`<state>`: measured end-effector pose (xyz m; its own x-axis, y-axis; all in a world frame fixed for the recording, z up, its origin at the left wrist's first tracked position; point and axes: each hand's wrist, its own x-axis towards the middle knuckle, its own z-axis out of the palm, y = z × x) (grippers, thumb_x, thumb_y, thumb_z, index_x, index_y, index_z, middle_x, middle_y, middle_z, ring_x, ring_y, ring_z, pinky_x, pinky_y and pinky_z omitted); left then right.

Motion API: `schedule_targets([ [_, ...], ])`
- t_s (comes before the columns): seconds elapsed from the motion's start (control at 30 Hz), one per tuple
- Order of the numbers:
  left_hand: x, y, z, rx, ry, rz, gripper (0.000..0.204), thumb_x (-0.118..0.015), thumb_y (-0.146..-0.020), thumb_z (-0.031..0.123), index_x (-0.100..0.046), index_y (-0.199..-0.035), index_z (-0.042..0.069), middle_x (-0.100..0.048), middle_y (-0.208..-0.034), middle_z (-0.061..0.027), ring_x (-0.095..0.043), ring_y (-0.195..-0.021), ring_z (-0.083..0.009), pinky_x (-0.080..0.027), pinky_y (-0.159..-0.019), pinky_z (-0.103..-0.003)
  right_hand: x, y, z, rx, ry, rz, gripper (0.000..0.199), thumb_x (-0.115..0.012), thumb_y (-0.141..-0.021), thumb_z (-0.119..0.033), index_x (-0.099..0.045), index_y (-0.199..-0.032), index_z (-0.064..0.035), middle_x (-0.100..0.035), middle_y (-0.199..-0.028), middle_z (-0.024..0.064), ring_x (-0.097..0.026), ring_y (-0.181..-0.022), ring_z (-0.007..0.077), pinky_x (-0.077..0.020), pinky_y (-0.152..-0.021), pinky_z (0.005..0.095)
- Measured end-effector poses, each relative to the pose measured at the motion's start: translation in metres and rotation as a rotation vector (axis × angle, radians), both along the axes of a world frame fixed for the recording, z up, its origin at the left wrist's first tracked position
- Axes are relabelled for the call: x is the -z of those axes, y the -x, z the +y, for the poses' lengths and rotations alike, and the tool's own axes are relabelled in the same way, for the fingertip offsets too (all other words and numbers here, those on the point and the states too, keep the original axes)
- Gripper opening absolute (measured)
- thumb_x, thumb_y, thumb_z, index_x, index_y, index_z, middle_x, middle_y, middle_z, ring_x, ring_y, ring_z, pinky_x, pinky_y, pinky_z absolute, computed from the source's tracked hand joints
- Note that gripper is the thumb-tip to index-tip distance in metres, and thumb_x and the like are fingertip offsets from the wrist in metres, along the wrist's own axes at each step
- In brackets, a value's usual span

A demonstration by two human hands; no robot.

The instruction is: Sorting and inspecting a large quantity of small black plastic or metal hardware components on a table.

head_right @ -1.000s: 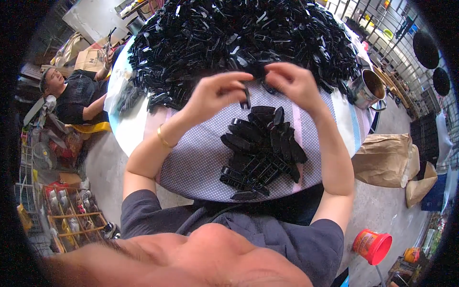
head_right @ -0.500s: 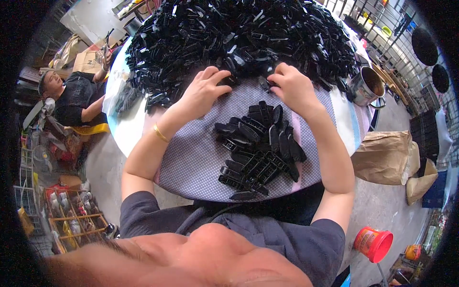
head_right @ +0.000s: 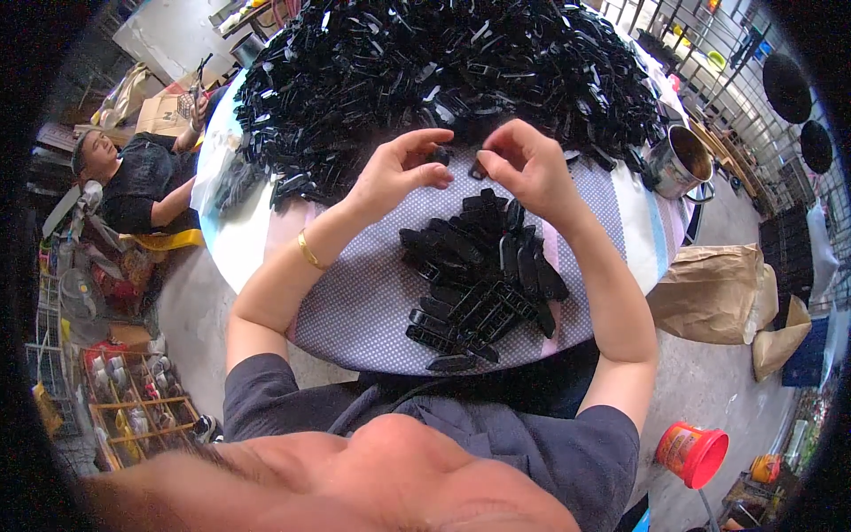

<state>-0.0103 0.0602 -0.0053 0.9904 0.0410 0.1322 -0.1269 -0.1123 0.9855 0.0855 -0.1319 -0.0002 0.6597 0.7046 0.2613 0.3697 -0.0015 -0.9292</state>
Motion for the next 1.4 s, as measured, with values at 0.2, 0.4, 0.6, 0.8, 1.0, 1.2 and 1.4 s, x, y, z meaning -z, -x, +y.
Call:
schedule_targets([
  [0.2,0.01,-0.001,-0.007,0.116,0.327,0.143,0.038,-0.057,-0.085,0.009,-0.049,-0.122,0.004,-0.058,-0.104,-0.0063,-0.059,-0.096,-0.0162,-0.049,-0.086,-0.031,0.009,0.011,0.015,-0.134,-0.183,0.059,0.013,-0.057,-0.086,-0.006,-0.059,-0.096,0.0003,-0.057,-0.085,0.0028,-0.058,-0.076,0.0104,-0.0507,-0.067,0.0232],
  [0.4,0.011,-0.001,0.002,0.196,0.579,0.177,0.041,-0.059,-0.084,0.01,-0.048,-0.123,0.004,-0.058,-0.109,-0.0108,-0.06,-0.096,-0.0217,-0.051,-0.085,-0.037,0.003,0.014,0.015,-0.102,-0.145,0.006,0.013,-0.057,-0.085,-0.007,-0.062,-0.096,-0.0009,-0.054,-0.083,0.0005,-0.053,-0.068,0.0066,-0.0454,-0.058,0.0193],
  [0.6,0.005,0.0,0.003,0.29,0.652,0.275,0.036,-0.057,-0.085,0.011,-0.049,-0.12,0.002,-0.059,-0.104,-0.0109,-0.062,-0.092,-0.0241,-0.053,-0.08,-0.036,0.002,0.01,0.013,-0.033,-0.071,0.096,0.014,-0.057,-0.086,-0.007,-0.062,-0.098,-0.0022,-0.058,-0.076,-0.0009,-0.051,-0.063,0.0048,-0.0438,-0.056,0.0185],
  [0.8,0.01,-0.002,-0.007,0.196,0.795,0.206,0.035,-0.06,-0.083,0.009,-0.051,-0.116,0.001,-0.06,-0.1,-0.0109,-0.063,-0.085,-0.0222,-0.055,-0.076,-0.034,0.002,0.021,0.02,0.116,-0.134,0.144,0.022,-0.061,-0.083,-0.008,-0.059,-0.102,0.0031,-0.062,-0.085,0.0043,-0.056,-0.069,0.0074,-0.0468,-0.061,0.0202],
  [1.0,0.009,0.002,-0.011,0.049,0.572,0.036,0.037,-0.064,-0.078,0.001,-0.053,-0.114,-0.001,-0.061,-0.098,-0.0127,-0.064,-0.083,-0.0203,-0.055,-0.075,-0.031,0.005,0.022,0.019,0.017,-0.176,0.115,0.029,-0.064,-0.08,-0.008,-0.058,-0.107,0.0025,-0.065,-0.092,0.0105,-0.062,-0.084,0.0142,-0.0498,-0.076,0.0247],
  [1.2,0.014,0.002,-0.011,-0.021,0.488,-0.025,0.038,-0.068,-0.073,-0.002,-0.057,-0.109,-0.001,-0.062,-0.091,-0.0101,-0.062,-0.082,-0.0166,-0.054,-0.075,-0.029,0.001,0.028,0.019,-0.013,-0.205,0.135,0.025,-0.063,-0.08,-0.004,-0.059,-0.104,0.0027,-0.064,-0.096,0.0103,-0.061,-0.087,0.0143,-0.0494,-0.08,0.0255],
  [1.4,0.012,0.002,-0.011,-0.075,0.419,-0.048,0.033,-0.069,-0.072,-0.001,-0.061,-0.104,0.0,-0.063,-0.089,-0.0078,-0.06,-0.08,-0.0128,-0.051,-0.076,-0.026,0.002,0.031,0.019,0.077,-0.174,-0.207,0.027,-0.063,-0.076,0.0,-0.06,-0.104,0.0002,-0.063,-0.093,0.0083,-0.062,-0.083,0.0139,-0.0513,-0.07,0.0241],
])
